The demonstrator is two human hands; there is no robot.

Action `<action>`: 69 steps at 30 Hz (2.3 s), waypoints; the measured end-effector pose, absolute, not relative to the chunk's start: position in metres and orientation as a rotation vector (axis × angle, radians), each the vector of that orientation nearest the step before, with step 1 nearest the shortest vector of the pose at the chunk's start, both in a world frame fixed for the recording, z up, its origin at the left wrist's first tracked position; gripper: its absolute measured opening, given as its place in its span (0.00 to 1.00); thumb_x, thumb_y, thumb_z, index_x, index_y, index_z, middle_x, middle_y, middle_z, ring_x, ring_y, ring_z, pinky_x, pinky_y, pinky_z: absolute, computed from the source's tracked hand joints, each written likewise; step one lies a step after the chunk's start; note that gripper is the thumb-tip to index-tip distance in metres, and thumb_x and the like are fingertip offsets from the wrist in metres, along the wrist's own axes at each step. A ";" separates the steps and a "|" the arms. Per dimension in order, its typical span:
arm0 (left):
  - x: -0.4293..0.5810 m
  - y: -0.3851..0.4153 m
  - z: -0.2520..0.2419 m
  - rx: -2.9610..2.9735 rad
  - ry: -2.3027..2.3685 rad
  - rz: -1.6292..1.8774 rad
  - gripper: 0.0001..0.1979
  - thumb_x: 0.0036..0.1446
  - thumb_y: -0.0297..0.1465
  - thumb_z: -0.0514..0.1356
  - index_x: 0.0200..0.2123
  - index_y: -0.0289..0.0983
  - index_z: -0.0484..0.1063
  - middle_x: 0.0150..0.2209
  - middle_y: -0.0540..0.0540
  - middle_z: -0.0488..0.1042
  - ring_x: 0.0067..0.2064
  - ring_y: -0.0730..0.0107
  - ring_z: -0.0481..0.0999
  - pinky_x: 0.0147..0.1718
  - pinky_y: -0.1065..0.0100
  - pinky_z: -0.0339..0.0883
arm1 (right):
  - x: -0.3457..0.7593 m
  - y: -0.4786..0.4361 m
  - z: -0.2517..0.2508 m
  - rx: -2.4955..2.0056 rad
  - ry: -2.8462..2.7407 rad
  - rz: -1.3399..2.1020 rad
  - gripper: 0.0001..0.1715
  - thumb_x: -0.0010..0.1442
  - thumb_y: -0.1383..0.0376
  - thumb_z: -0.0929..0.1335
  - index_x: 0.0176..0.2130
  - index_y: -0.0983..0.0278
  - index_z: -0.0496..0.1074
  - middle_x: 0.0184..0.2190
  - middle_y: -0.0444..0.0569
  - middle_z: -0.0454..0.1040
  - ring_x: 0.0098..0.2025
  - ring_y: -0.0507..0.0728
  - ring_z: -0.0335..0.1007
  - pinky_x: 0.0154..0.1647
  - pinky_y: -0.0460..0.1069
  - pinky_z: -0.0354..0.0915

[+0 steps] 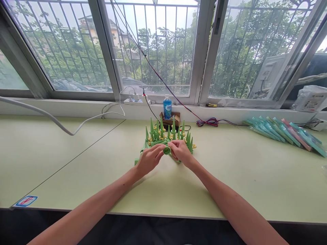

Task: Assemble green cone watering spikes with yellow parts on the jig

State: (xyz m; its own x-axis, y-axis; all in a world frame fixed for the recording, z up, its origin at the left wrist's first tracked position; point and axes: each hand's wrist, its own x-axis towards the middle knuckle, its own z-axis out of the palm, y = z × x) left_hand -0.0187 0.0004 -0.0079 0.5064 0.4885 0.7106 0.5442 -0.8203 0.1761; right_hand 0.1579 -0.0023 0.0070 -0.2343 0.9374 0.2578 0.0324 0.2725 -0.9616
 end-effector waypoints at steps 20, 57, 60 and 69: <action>-0.005 -0.001 0.007 -3.148 -2.025 -2.259 0.23 0.54 0.50 0.58 0.28 0.34 0.65 0.23 0.50 0.65 0.19 0.74 0.71 0.15 0.73 0.63 | 0.150 -0.008 0.007 -1.028 -1.647 0.661 0.22 0.63 0.51 0.61 0.25 0.62 0.59 0.12 0.39 0.59 0.15 0.49 0.52 0.18 0.45 0.52; -0.015 -0.003 0.000 -2.851 -1.038 -1.529 0.14 0.63 0.38 0.52 0.29 0.37 0.68 0.27 0.49 0.64 0.25 0.75 0.63 0.25 0.72 0.59 | 0.151 -0.004 0.002 -0.913 -1.616 1.025 0.20 0.62 0.54 0.62 0.23 0.61 0.58 0.11 0.36 0.57 0.11 0.47 0.51 0.13 0.44 0.50; -0.017 -0.003 0.001 -2.819 -0.931 -1.460 0.12 0.64 0.36 0.51 0.33 0.38 0.70 0.29 0.48 0.66 0.29 0.73 0.64 0.30 0.72 0.59 | 0.152 -0.004 0.001 -0.889 -1.606 1.063 0.19 0.61 0.56 0.62 0.23 0.62 0.58 0.11 0.36 0.57 0.11 0.47 0.51 0.13 0.44 0.50; -0.011 -0.002 -0.005 -2.726 -1.040 -1.598 0.11 0.63 0.34 0.54 0.30 0.36 0.70 0.26 0.51 0.61 0.24 0.77 0.57 0.25 0.72 0.54 | 0.152 -0.001 -0.002 -0.866 -1.600 1.052 0.20 0.63 0.57 0.62 0.22 0.61 0.57 0.10 0.35 0.55 0.10 0.47 0.50 0.12 0.44 0.49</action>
